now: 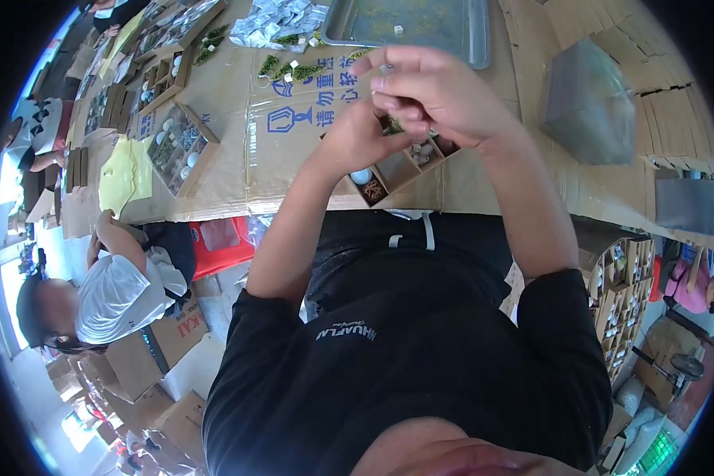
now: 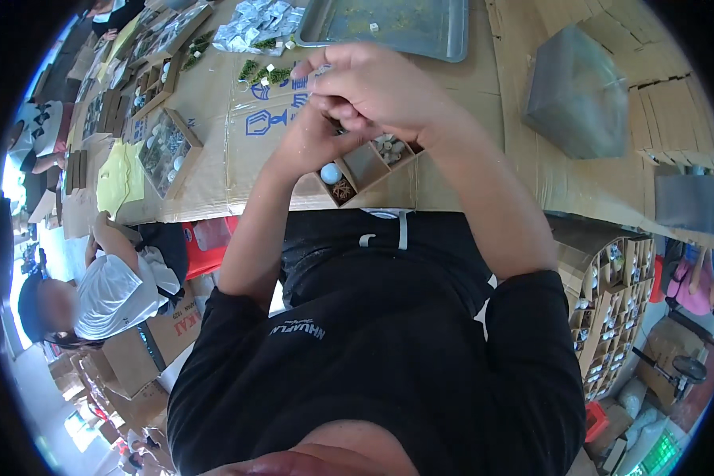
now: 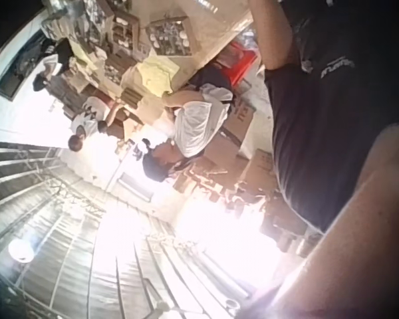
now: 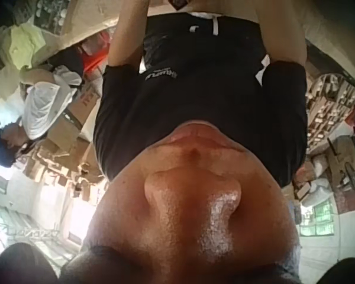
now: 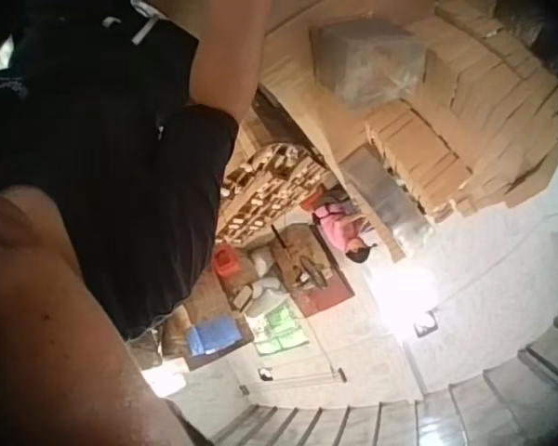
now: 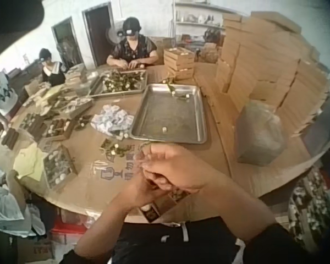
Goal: Packing small decorative trees and ornament balls into a segmented box.
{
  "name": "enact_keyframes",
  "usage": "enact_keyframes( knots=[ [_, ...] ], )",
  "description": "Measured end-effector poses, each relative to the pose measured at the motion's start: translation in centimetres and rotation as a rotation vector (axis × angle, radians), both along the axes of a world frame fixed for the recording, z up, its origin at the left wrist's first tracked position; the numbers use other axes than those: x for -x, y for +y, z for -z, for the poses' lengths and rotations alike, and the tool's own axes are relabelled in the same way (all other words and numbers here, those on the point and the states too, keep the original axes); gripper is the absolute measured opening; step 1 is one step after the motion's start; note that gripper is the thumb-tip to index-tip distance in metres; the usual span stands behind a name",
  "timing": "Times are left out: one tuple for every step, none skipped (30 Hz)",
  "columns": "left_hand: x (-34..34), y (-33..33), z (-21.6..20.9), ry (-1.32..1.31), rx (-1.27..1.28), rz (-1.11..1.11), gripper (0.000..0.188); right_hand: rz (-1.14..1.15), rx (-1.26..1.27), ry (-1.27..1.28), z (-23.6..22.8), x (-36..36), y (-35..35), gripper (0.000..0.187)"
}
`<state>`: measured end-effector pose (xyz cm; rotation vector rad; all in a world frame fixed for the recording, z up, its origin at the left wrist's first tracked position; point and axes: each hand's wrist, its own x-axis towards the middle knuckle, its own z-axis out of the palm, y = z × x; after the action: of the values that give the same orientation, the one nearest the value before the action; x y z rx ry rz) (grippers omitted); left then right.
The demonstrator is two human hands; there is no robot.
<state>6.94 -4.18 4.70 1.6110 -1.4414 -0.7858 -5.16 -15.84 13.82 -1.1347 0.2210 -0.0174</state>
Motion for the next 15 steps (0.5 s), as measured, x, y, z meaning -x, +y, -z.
enact_keyframes(
  knots=[
    [0.7,0.2,-1.0,0.032,0.04,-0.001,0.046,0.064,0.401,0.006,-0.8,-0.1,-0.5,0.029],
    [0.9,0.1,-0.5,0.033,0.043,-0.001,0.046,0.129,0.8,0.011,-1.2,-0.2,-1.1,0.028],
    [1.4,0.2,-0.2,0.262,0.111,0.014,0.041,0.231,1.104,-0.025,-1.1,-0.2,-1.5,0.029],
    [1.8,0.3,0.1,0.492,0.175,0.028,0.038,0.235,1.102,-0.02,-1.0,0.0,-1.5,0.029],
    [2.3,0.9,0.4,0.68,0.157,-0.05,0.036,0.288,1.206,-0.084,-0.9,0.4,-1.4,0.03],
    [2.8,1.5,0.7,0.766,0.187,-0.1,0.037,0.338,1.306,-0.149,-0.9,0.7,-0.8,0.031],
    [3.2,1.5,0.5,0.85,0.222,-0.146,0.039,0.337,1.278,-0.156,-0.1,1.3,-0.4,0.038],
    [3.9,2.0,0.3,0.808,0.156,-0.272,0.038,0.347,1.262,-0.211,1.1,2.1,0.2,0.045],
    [3.8,2.4,0.7,1.093,0.125,-0.319,0.038,0.348,1.238,-0.27,2.2,2.9,1.1,0.052],
    [3.8,2.5,0.6,1.378,0.098,-0.365,0.038,0.286,1.191,-0.204,2.7,3.8,1.9,0.057],
    [4.2,2.6,0.4,1.547,0.038,-0.47,0.037,0.277,1.207,-0.201,3.6,4.5,3.0,0.058],
    [4.3,2.7,0.8,1.598,0.062,-0.469,0.036,0.267,1.222,-0.199,5.0,5.1,4.0,0.058],
    [4.4,2.6,1.3,1.651,0.081,-0.459,0.035,0.341,1.335,-0.333,7.0,5.4,4.9,0.058],
    [4.4,2.7,2.0,1.722,0.061,-0.4,0.028,0.337,1.325,-0.33,8.7,5.8,5.6,0.058],
    [4.6,2.6,1.9,1.721,0.054,-0.407,0.028,0.37,1.42,-0.295,10.1,6.4,6.2,0.056]
  ],
)
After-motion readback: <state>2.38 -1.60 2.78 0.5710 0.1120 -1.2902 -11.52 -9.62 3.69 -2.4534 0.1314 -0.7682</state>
